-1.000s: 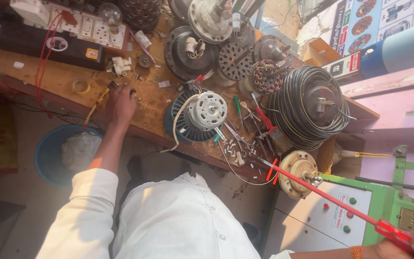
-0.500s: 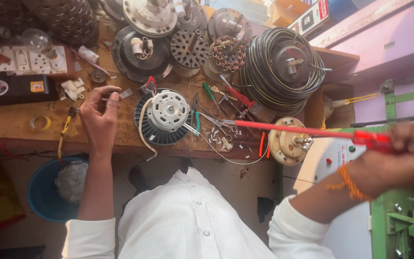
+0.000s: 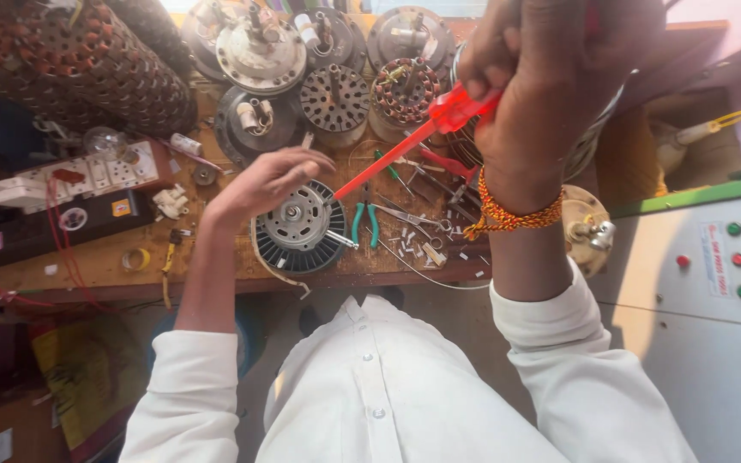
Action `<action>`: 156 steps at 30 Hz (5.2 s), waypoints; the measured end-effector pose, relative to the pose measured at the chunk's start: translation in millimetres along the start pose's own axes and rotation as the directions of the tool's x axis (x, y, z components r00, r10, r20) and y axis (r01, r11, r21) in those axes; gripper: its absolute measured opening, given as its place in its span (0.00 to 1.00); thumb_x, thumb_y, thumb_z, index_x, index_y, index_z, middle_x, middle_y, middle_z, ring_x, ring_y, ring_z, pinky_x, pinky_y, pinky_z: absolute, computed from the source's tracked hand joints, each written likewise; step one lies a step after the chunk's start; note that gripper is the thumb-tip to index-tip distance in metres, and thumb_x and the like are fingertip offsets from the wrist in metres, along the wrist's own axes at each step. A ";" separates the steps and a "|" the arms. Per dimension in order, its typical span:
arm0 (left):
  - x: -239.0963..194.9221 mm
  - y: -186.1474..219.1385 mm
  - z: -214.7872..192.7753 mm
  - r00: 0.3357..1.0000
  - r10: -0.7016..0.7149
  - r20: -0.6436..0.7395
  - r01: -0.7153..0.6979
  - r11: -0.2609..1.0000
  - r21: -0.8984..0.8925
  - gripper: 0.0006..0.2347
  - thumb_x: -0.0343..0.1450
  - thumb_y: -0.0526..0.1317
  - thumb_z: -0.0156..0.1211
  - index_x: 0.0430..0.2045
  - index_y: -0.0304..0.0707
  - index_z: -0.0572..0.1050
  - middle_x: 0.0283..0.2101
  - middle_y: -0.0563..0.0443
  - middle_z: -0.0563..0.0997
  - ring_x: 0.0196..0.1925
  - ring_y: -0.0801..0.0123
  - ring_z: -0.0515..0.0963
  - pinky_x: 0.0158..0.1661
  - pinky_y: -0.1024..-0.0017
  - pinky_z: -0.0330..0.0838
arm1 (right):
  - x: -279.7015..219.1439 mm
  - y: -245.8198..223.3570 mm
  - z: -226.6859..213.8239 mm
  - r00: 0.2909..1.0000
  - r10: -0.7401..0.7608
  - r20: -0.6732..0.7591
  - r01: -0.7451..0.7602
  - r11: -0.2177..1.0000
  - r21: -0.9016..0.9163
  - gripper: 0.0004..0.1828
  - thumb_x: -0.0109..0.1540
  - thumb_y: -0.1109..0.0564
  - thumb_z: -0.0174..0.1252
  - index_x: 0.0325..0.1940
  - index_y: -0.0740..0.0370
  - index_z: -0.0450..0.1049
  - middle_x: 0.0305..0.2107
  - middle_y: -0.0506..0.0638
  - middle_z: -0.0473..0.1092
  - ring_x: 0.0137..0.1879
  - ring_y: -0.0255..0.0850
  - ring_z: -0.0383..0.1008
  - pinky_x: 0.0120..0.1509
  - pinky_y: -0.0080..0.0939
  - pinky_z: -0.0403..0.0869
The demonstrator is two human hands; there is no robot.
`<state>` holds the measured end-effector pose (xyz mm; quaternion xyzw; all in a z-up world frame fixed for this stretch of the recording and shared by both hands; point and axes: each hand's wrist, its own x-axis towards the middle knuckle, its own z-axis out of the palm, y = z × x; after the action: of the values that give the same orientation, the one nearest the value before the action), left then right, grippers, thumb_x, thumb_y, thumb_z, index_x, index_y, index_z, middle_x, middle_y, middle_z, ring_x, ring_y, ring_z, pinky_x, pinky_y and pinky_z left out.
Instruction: The person cleans a small white plastic component with a brush, then uses a red-handled screwdriver to adjust wires on a motor stator. They repeatedly insert and remove small white plastic spacers into the stator slots while working at a cluttered bench.
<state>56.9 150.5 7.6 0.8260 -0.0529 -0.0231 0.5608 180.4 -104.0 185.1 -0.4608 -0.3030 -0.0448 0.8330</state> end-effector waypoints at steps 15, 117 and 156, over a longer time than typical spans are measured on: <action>9.2 -1.7 -7.4 0.973 -0.091 0.212 0.079 0.995 0.067 0.16 0.71 0.48 0.62 0.44 0.34 0.83 0.49 0.46 0.86 0.49 0.65 0.83 0.51 0.67 0.76 | 18.3 16.1 -6.3 0.998 0.051 -0.026 -0.052 0.999 -0.017 0.23 0.76 0.65 0.53 0.28 0.64 0.55 0.18 0.49 0.57 0.19 0.37 0.57 0.24 0.40 0.60; 45.6 -27.4 -7.1 0.661 -0.380 0.647 0.338 0.921 0.194 0.29 0.74 0.65 0.32 0.63 0.55 0.72 0.68 0.54 0.72 0.71 0.67 0.67 0.70 0.67 0.55 | -26.0 -42.7 81.1 0.724 -0.103 0.682 0.201 0.977 -0.066 0.18 0.72 0.42 0.50 0.53 0.56 0.75 0.46 0.48 0.68 0.57 0.38 0.69 0.67 0.38 0.69; 99.7 -20.1 -3.6 0.525 -0.470 0.710 -0.353 0.639 0.684 0.28 0.73 0.65 0.48 0.51 0.43 0.78 0.51 0.44 0.81 0.56 0.59 0.78 0.57 0.59 0.70 | -34.3 -27.4 76.5 0.797 -0.072 0.600 0.199 0.969 -0.148 0.15 0.73 0.42 0.49 0.60 0.46 0.73 0.49 0.42 0.73 0.56 0.32 0.73 0.65 0.33 0.71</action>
<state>157.5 149.9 -7.6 0.8589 -0.2909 -0.4182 0.0521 107.4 -65.8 216.7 -0.5116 -0.5726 0.0102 0.6405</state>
